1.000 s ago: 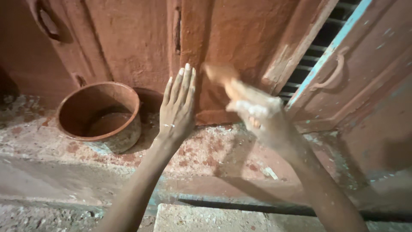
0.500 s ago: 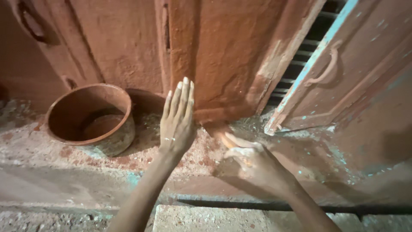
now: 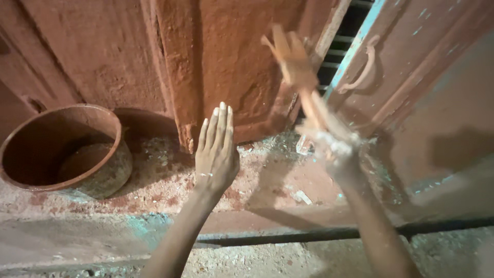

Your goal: The person repeatedly applies reddish-brown paint to the lower edge of a wooden door using a small brush. They dip the brush into a nearby bucket of paint and continue brushing the same narrow area along the door's bottom edge and adjacent frame.

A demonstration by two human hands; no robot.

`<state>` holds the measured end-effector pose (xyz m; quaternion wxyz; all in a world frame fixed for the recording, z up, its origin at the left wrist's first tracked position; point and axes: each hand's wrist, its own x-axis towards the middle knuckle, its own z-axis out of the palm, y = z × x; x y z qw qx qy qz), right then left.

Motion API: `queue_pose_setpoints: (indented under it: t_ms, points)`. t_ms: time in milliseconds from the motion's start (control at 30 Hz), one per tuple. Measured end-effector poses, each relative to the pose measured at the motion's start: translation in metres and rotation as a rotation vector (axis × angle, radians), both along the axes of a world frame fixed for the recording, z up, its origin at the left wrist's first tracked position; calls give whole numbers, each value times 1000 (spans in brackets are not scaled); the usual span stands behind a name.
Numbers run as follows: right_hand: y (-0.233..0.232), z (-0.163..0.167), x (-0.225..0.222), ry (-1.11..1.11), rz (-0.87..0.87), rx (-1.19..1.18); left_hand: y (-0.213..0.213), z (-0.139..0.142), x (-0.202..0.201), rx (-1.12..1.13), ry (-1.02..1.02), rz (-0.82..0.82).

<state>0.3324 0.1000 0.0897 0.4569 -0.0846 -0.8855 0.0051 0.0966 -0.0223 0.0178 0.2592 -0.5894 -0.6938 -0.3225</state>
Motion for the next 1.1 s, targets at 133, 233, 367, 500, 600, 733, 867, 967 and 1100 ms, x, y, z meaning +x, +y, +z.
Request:
queue_pose_setpoints:
  t_ms: [133,233,367,500,600,733,867,967,1100]
  points:
    - [-14,-67,4,-160,48,-211,-1,-2,1,7,30,18]
    - [-17,-110,14,-222,104,-355,-1,-4,2,5,28,2]
    - [-2,-127,30,-362,21,-289,-2,-3,-1,-16,54,-2]
    - [36,-80,18,-896,-438,-22,-3,-1,1,-59,67,7]
    - [45,-17,1,-626,-419,-59,-6,1,3,-45,45,-34]
    - [25,60,-5,115,-214,132,-10,4,1,-40,54,-8]
    - [1,55,-9,216,-155,75,-13,3,-2,-12,43,0]
    - [-11,-6,-18,223,-221,-142,-14,1,-2,-14,25,-14]
    - [-27,-92,-5,177,-62,-497,-9,-1,3,-58,64,4]
